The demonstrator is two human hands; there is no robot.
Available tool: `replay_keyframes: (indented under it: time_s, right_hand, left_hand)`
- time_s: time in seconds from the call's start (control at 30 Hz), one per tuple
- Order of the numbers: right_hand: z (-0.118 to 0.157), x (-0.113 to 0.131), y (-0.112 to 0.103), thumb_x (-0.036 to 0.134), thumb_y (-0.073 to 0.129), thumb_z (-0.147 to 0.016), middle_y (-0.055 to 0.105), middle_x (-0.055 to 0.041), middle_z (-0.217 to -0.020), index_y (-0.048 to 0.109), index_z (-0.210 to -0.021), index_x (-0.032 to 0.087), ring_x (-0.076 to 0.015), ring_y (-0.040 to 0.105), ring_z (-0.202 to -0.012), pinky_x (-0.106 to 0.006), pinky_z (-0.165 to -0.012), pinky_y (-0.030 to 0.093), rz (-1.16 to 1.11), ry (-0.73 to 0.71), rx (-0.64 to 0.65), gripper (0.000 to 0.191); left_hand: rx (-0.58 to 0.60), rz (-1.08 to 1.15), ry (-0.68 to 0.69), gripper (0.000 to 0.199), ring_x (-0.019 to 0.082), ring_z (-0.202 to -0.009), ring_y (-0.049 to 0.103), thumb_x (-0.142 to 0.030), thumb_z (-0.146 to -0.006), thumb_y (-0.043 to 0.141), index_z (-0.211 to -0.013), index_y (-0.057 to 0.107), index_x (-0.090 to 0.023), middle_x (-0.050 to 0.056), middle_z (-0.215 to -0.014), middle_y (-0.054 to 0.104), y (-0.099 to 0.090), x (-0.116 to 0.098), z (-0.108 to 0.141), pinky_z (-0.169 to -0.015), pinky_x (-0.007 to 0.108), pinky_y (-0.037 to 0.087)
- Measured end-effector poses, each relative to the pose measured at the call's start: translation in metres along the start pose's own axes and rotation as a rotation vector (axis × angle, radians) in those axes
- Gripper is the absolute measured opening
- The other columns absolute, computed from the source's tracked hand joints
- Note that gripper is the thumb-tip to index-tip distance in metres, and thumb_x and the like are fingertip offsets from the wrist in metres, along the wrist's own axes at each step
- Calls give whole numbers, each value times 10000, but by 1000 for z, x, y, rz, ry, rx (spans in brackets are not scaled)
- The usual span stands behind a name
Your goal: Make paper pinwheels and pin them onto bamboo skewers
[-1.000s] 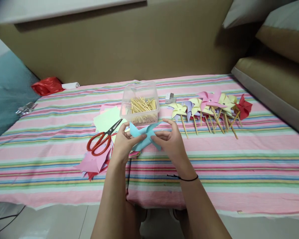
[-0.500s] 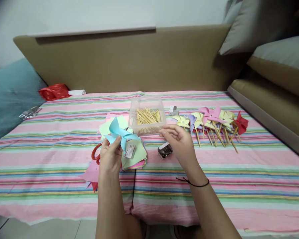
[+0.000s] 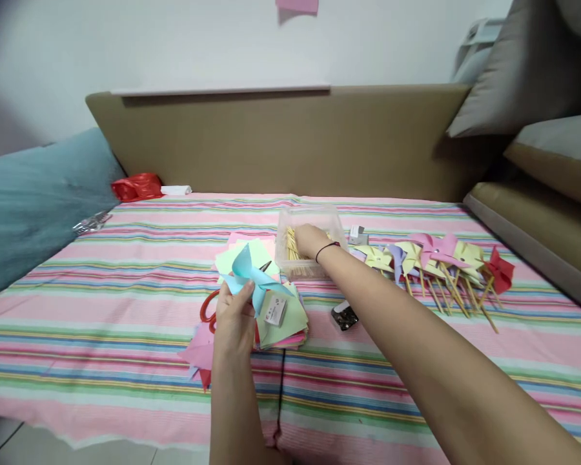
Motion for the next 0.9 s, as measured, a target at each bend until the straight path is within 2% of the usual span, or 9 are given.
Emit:
replay_keyframes:
  time_s: [0.13,0.3,0.37,0.47,0.53,0.63,0.73,0.8,0.9]
  right_hand:
    - [-9,-1,14,226,695,-813,704,-67,-899,673,-852,117,-179,667,-863,-372,-810,526,48,47,68,118]
    - [-10,-8,-7,41,736,-604,666,-78,-586,665,-558,117,-230,674,-686,-303,-665,513,-94,30,28,114]
    - [-3,-12,-28,88,667,-688,671,-66,-612,691,-627,117,-198,663,-658,-277,-641,504,-189,6,-51,71]
    - [28,-15,-59,172,502,-848,674,-52,-790,697,-889,137,-121,633,-671,-228,-622,496,-447,-54,-245,203]
    - [65,-20,-67,234,539,-843,608,-19,-729,684,-961,158,-95,561,-566,-218,-517,449,-923,-114,-404,201]
    - [120,-18,-35,367,618,-822,469,48,-573,680,-988,184,-66,381,-439,-202,-395,274,-1177,-100,-345,254]
    - [165,-17,11,416,631,-826,581,19,-676,625,-959,198,-62,363,-441,-209,-394,245,-1349,7,-262,255]
    - [183,-15,32,430,611,-847,620,2,-716,601,-896,198,-59,355,-437,-215,-402,252,-1413,22,-236,238]
    - [194,-18,41,438,602,-856,631,-10,-709,606,-863,197,-66,346,-440,-226,-408,265,-1441,11,-281,241]
  left_hand:
    - [22,-26,-5,496,79,-672,640,-186,-623,809,-1022,516,-214,-38,-803,654,-2,-3,1,-666,192,495]
    - [50,-24,6,474,91,-701,641,-187,-631,805,-989,497,-227,-50,-768,632,0,-4,1,-676,196,486]
    - [72,-21,8,480,90,-707,637,-183,-631,804,-988,486,-233,-53,-769,625,4,-3,1,-679,195,481]
    - [99,-32,1,507,87,-682,626,-193,-615,811,-998,484,-238,-49,-800,630,9,0,2,-667,200,476]
    - [119,-35,-5,517,82,-668,616,-192,-604,816,-1002,489,-237,-49,-801,626,14,1,3,-666,199,474]
    - [139,-36,-13,528,69,-670,603,-179,-589,820,-1005,501,-237,-53,-818,620,19,3,5,-668,184,471]
    - [172,-40,-41,555,64,-680,593,-163,-584,821,-1030,500,-243,-59,-818,611,26,8,8,-649,169,465]
    - [217,-47,-77,565,68,-683,590,-163,-594,818,-1051,497,-243,-57,-804,607,34,15,12,-644,170,462]
    - [292,-62,-124,566,72,-657,576,-169,-596,820,-1058,502,-243,-52,-787,601,48,27,19,-621,173,450]
Point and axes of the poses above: each hand's wrist, its own z-axis away from the middle knuckle, its own y-axis out of the palm, x = y × z, the point moved 7 cm from there along -z, towards the middle knuckle
